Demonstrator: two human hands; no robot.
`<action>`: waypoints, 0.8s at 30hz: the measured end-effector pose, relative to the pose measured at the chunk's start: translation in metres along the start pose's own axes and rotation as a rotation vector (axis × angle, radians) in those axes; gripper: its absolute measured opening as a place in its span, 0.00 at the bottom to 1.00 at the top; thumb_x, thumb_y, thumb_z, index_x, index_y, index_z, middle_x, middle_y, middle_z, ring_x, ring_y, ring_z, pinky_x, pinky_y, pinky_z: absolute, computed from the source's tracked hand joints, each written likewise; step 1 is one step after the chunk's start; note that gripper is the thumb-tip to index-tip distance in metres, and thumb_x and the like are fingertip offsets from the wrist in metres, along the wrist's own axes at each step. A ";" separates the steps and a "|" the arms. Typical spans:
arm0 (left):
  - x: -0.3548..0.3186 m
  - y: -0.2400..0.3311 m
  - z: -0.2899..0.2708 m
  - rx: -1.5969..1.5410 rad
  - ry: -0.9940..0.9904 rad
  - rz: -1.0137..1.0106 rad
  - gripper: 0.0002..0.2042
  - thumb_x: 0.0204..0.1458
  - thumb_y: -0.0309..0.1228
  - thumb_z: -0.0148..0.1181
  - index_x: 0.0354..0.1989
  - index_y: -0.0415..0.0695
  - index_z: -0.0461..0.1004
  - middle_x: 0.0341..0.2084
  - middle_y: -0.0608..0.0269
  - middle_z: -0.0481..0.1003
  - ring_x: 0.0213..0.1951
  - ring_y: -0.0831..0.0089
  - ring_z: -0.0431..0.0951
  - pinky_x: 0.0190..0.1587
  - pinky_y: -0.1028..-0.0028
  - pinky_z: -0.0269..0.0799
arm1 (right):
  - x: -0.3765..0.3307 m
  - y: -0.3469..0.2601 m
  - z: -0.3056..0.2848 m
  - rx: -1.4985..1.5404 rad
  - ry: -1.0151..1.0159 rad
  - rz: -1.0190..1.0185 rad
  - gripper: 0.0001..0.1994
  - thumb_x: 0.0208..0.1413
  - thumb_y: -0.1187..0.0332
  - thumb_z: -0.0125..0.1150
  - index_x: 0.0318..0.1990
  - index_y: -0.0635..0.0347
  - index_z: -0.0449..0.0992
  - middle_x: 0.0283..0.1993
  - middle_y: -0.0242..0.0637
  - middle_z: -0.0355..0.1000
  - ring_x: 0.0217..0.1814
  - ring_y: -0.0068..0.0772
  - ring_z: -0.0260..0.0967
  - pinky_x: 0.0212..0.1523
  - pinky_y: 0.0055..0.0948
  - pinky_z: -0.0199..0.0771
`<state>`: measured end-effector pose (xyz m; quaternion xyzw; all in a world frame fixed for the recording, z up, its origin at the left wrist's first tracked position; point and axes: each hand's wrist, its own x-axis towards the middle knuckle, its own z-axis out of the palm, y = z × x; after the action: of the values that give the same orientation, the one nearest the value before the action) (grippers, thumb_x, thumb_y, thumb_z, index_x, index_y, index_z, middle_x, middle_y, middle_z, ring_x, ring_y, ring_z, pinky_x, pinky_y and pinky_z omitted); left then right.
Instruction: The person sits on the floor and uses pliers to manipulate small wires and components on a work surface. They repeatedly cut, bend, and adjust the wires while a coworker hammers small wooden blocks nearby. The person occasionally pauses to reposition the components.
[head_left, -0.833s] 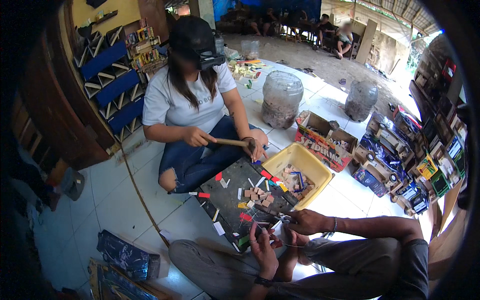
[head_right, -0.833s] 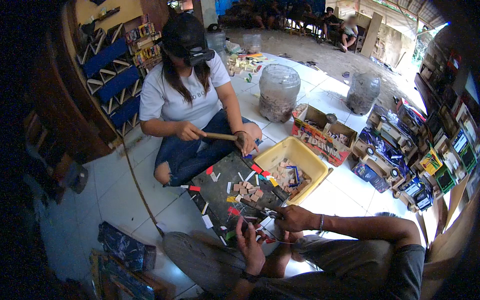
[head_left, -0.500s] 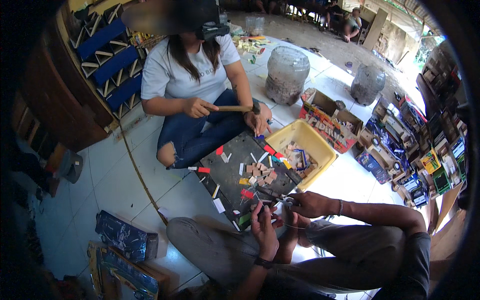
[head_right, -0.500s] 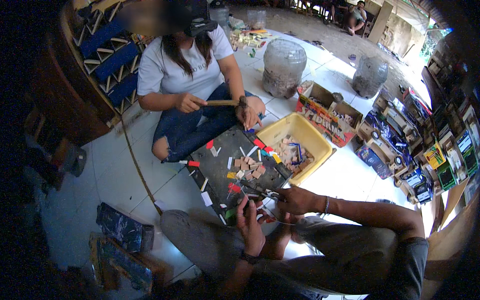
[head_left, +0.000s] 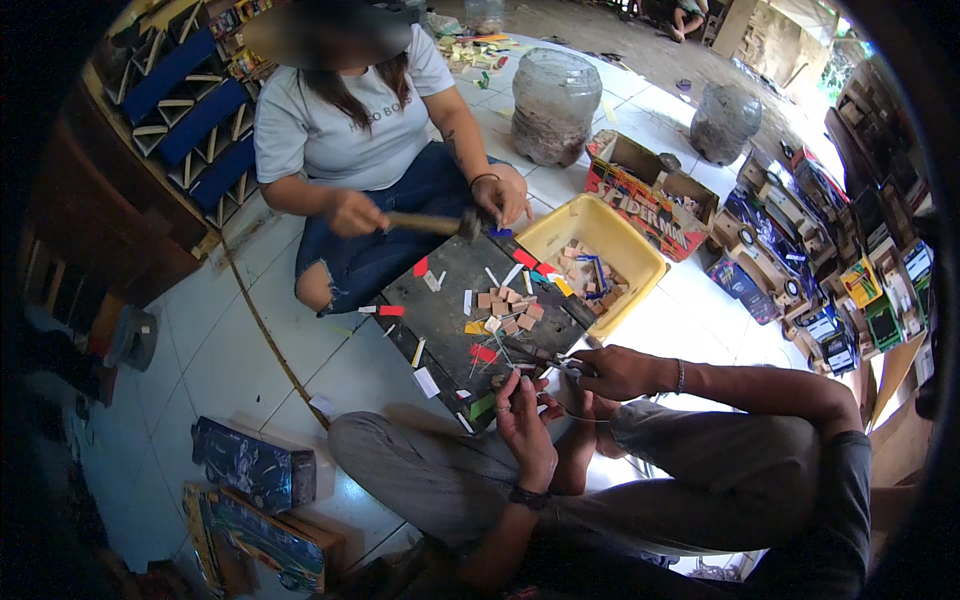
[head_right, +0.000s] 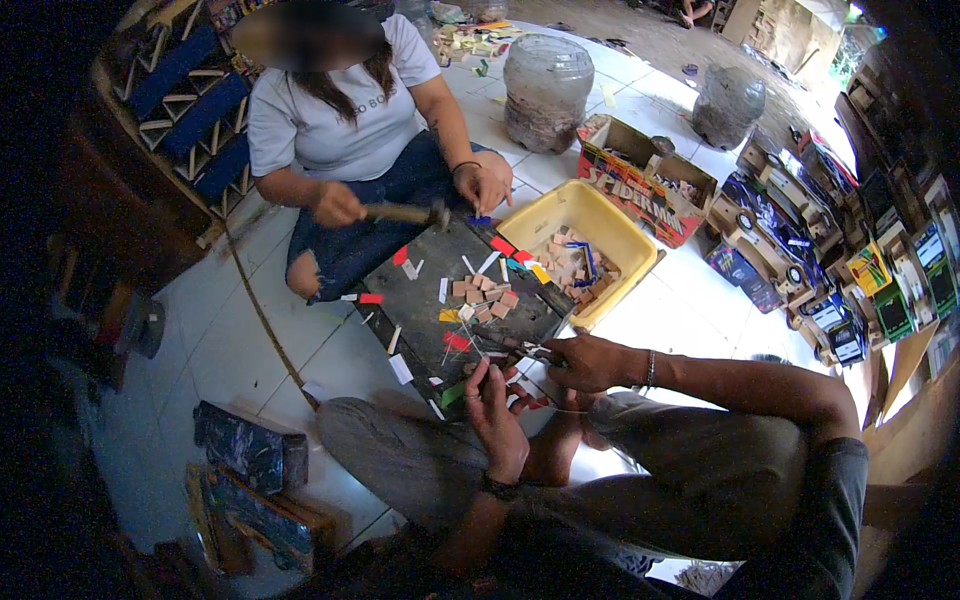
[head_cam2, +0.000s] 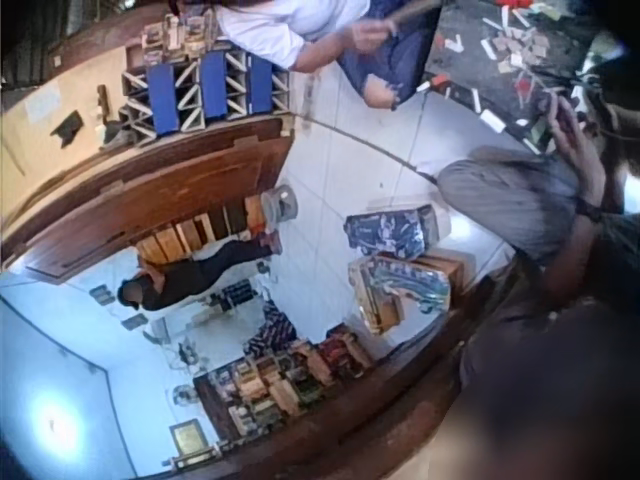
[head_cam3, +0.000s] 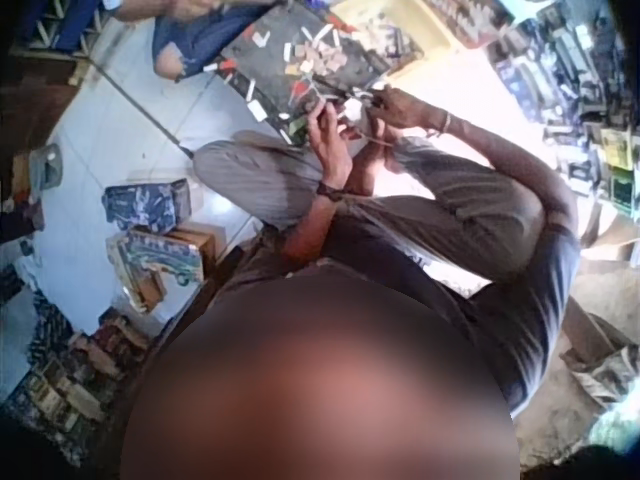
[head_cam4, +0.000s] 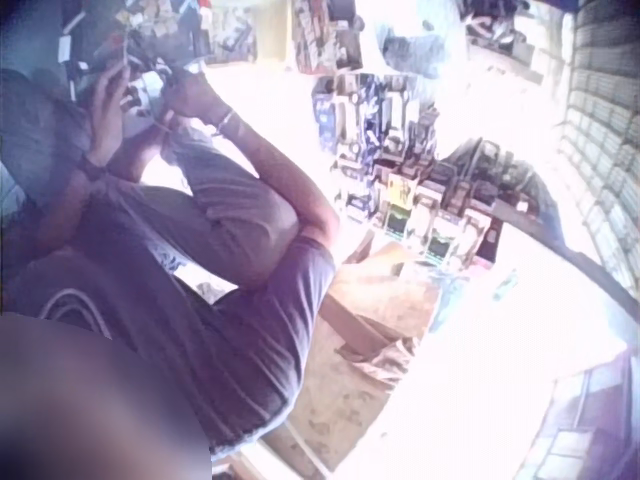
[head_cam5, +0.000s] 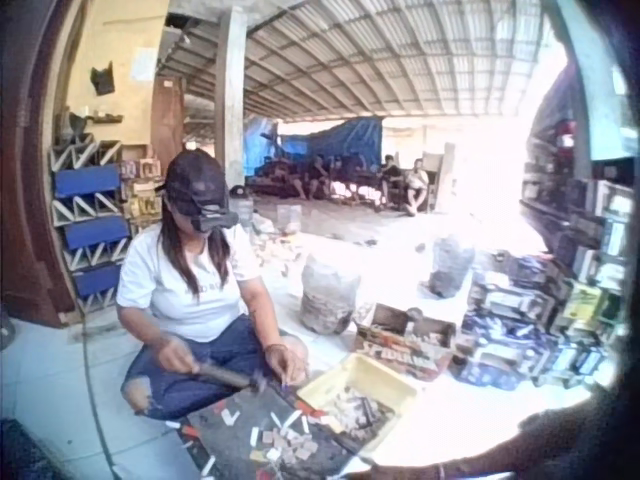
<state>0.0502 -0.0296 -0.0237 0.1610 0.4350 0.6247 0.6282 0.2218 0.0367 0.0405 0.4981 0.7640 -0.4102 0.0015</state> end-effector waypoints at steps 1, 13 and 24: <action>0.000 0.000 0.000 0.008 -0.007 0.031 0.16 0.62 0.38 0.53 0.56 0.49 0.65 0.41 0.62 0.75 0.31 0.79 0.71 0.31 0.78 0.72 | 0.001 0.001 0.000 -0.006 -0.022 -0.021 0.20 0.56 0.64 0.53 0.52 0.68 0.68 0.34 0.54 0.76 0.36 0.51 0.76 0.40 0.43 0.75; 0.002 -0.006 -0.002 0.016 0.007 0.010 0.16 0.61 0.39 0.55 0.55 0.48 0.67 0.40 0.62 0.76 0.32 0.79 0.72 0.31 0.78 0.70 | 0.003 -0.006 0.007 0.067 -0.031 -0.086 0.19 0.57 0.62 0.52 0.50 0.67 0.68 0.32 0.53 0.76 0.35 0.52 0.76 0.38 0.44 0.75; 0.001 -0.004 0.001 -0.016 0.038 0.026 0.16 0.60 0.36 0.57 0.54 0.47 0.69 0.38 0.60 0.76 0.26 0.82 0.73 0.27 0.83 0.73 | 0.007 -0.003 0.010 -0.002 0.009 -0.108 0.18 0.56 0.65 0.53 0.50 0.68 0.68 0.31 0.52 0.75 0.35 0.50 0.76 0.38 0.42 0.75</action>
<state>0.0536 -0.0288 -0.0261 0.1497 0.4395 0.6394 0.6128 0.2118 0.0351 0.0333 0.4580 0.7900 -0.4068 -0.0238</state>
